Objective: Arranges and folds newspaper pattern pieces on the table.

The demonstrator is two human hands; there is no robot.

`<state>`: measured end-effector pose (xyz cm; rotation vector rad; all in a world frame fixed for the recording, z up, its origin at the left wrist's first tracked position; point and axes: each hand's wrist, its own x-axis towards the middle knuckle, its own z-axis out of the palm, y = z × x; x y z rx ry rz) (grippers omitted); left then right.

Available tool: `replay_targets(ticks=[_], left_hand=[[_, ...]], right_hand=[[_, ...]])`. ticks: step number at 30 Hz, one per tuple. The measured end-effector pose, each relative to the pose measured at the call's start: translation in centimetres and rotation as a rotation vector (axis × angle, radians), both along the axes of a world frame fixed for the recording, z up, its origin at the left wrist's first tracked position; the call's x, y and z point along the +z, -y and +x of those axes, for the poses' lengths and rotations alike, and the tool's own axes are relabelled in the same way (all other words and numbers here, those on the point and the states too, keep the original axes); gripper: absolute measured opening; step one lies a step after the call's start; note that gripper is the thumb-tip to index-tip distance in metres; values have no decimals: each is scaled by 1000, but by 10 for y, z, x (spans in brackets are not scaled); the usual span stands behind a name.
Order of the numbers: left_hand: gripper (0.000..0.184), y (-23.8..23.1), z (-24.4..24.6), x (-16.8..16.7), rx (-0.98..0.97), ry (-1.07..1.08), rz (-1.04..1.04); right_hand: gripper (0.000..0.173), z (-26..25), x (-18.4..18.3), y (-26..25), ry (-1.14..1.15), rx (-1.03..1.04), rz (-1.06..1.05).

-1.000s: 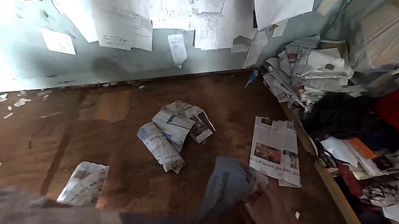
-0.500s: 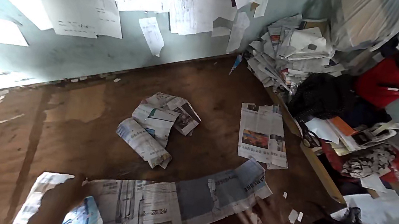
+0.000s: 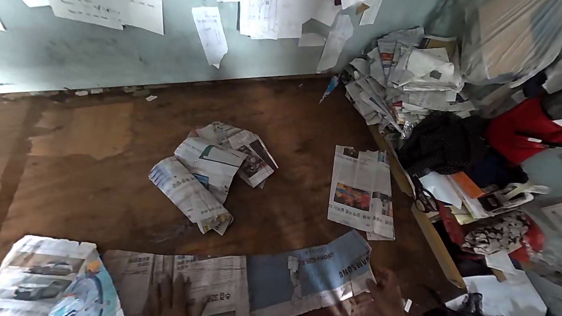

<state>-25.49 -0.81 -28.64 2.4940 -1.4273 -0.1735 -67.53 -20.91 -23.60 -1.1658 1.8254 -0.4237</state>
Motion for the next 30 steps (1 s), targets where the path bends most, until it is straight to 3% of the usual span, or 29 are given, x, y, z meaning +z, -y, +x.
replay_targets(ticks=[3,5,7,10,13,17,20,23,27,30], left_hand=[[104,-13,3,-7,95,29,-6],[106,-20,9,-6,131,30,8],[107,-26,16,-6,125,26,26],[104,-34,25,-3,111,7,35],[98,-31,21,9,99,-56,-27],[76,5,-7,27,-25,-138,-251],[56,59,-41,53,-68,-466,-303],[51,124,-74,81,-156,-969,-228],[70,198,-119,103,-103,-1599,-73],[92,231,-140,110,3,-1956,-11]], right_hand=[[51,-12,2,5,-10,55,-71],[54,-11,6,21,105,44,-159],[58,0,9,46,291,-64,-149],[57,21,8,82,638,-389,-49],[44,33,11,108,762,-599,-53],[37,51,44,127,820,-534,-259],[39,72,89,130,904,-315,-424],[39,100,134,121,985,-132,-527],[38,122,152,100,1095,93,-570],[42,131,140,82,1239,104,-404]])
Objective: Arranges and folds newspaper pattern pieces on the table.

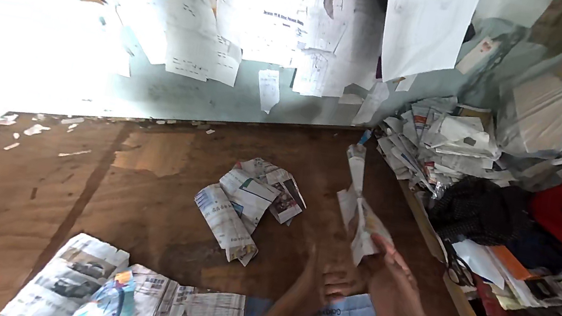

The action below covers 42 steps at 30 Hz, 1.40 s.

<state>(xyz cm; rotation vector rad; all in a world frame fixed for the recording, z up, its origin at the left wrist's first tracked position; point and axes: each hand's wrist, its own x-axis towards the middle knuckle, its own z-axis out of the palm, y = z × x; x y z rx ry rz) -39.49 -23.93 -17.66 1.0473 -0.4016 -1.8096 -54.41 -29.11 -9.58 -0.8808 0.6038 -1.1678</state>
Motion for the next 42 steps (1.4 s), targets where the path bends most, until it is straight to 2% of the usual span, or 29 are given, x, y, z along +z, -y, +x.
replay_targets(ticks=[2,3,5,7,10,13,16,18,22,25,28,31,33,35,38,42], left_hand=[[94,10,-3,0,44,-149,33],[86,12,-2,-2,82,-178,35],[59,10,4,-6,210,-159,81],[45,2,13,-14,298,-91,128],[50,-12,23,-24,249,-17,219],[48,-17,20,-21,138,-20,247],[37,-6,14,-11,210,-161,227],[35,5,13,-2,237,-175,201],[29,23,21,37,337,-46,64],[27,22,36,60,462,173,-108],[24,5,57,60,506,482,-212],[25,-24,72,35,412,689,-156],[29,-42,69,17,291,705,-67],[36,-53,59,-1,207,611,12],[39,-57,48,-31,263,535,75],[46,-63,58,-56,314,691,89]], right_hand=[[40,3,-15,-9,-10,27,106],[39,2,-24,-12,-42,22,138],[38,-4,-41,-14,-88,11,203],[36,-8,-54,-16,-133,-19,237],[37,-13,-63,-12,-192,-10,189],[38,-12,-58,-5,-262,-4,42],[39,-15,-40,6,-345,20,-160],[39,-18,-24,16,-449,-3,-372],[38,-26,3,29,-735,-203,-780],[39,-31,11,25,-783,-270,-883],[39,-34,-9,-2,-740,-172,-737],[39,-37,-53,-32,-684,-71,-405],[40,-41,-75,-43,-612,-61,-166],[42,-47,-90,-41,-559,-52,49],[39,-58,-98,-29,-553,-7,354],[42,-78,-114,-19,-553,-44,447]])
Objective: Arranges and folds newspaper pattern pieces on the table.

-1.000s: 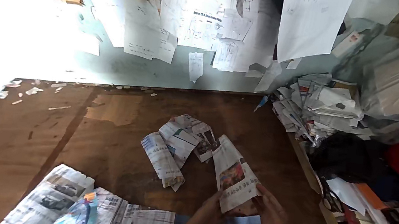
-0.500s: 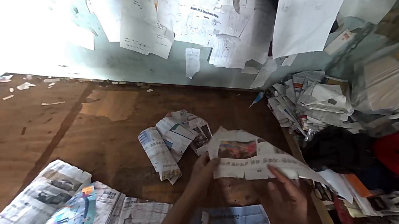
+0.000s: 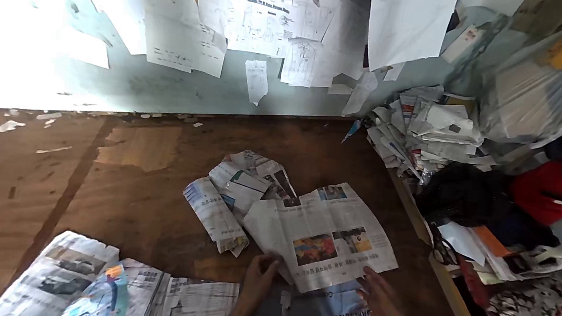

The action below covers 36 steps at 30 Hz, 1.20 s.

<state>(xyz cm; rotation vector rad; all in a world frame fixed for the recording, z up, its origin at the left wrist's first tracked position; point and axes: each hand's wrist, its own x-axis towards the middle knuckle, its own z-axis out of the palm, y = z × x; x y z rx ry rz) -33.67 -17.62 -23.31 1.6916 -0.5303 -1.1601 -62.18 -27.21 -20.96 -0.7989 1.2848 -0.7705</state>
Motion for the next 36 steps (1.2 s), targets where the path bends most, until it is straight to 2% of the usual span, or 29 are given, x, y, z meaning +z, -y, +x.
replay_targets(ticks=[7,10,13,15,17,20,23,25,28,30,32,36], left_hand=[[49,-4,10,4,-86,132,-23],[49,-11,15,7,-98,132,-35],[47,-21,20,6,-78,138,-48],[46,-26,21,9,-70,176,-62],[46,-29,21,10,-64,191,-66],[46,-35,21,10,-58,202,-76],[45,-41,23,10,-54,201,-79],[45,-42,22,12,-52,193,-83],[45,-38,19,20,-90,171,-97],[44,-33,19,28,-112,163,-124],[43,-31,18,37,-126,152,-157],[43,-28,19,53,-150,125,-194]], right_hand=[[41,5,-16,51,116,-162,-21],[39,17,14,80,78,-197,-153],[45,21,51,109,-10,-180,-278],[48,22,62,124,-121,-134,-315],[55,15,50,136,-314,-17,-330],[71,-1,5,144,-664,180,-329],[77,-1,-20,138,-918,271,-364],[75,4,-27,136,-923,240,-384],[65,8,-28,135,-718,101,-292],[53,9,-9,142,-572,-7,-250],[45,8,27,159,-519,-58,-336],[34,14,152,180,-697,60,-814]])
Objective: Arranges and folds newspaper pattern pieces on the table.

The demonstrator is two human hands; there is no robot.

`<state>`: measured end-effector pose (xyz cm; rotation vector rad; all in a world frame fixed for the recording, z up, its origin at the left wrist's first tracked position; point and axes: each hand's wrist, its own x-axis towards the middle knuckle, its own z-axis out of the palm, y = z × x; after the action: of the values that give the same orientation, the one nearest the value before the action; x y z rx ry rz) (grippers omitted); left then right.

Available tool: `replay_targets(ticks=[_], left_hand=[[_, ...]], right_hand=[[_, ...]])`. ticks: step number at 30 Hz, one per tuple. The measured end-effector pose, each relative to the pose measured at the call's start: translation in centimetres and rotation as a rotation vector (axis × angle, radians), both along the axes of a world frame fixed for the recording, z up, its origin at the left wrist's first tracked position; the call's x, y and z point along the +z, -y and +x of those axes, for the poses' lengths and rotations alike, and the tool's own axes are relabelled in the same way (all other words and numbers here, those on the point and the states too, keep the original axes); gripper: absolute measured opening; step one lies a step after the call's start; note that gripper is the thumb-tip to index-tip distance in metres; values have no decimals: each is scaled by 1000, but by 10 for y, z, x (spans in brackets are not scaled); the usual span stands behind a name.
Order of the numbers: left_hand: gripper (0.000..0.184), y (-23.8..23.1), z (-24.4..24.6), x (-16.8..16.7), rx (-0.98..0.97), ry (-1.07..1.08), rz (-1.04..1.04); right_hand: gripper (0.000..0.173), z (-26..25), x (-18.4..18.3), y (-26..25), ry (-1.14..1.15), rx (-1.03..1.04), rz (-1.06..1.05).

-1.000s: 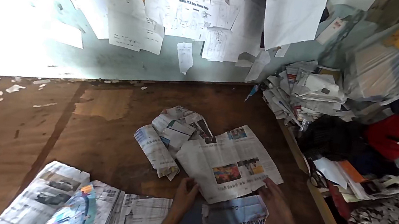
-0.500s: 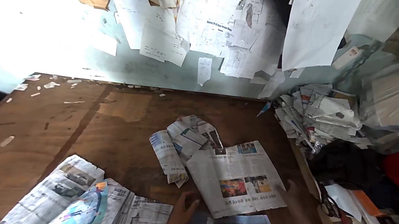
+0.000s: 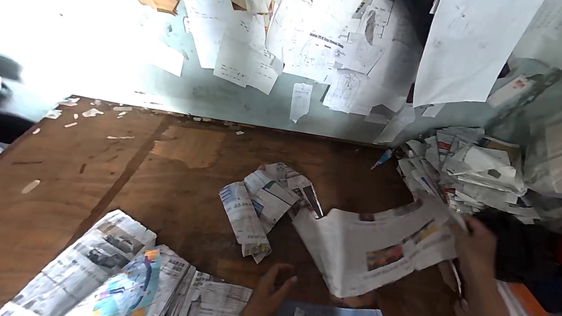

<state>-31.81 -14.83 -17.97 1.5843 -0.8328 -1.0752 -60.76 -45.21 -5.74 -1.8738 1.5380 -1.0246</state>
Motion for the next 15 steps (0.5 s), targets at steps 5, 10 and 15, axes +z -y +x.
replay_targets(ticks=[5,10,15], left_hand=[[43,6,-2,9,-10,-4,-24],[68,0,0,21,50,-294,-42],[82,-12,20,27,300,-519,-4]], right_hand=[[25,64,103,-49,-211,326,-475],[23,166,40,-141,-364,768,-617],[15,203,-74,-202,-320,1066,-544]])
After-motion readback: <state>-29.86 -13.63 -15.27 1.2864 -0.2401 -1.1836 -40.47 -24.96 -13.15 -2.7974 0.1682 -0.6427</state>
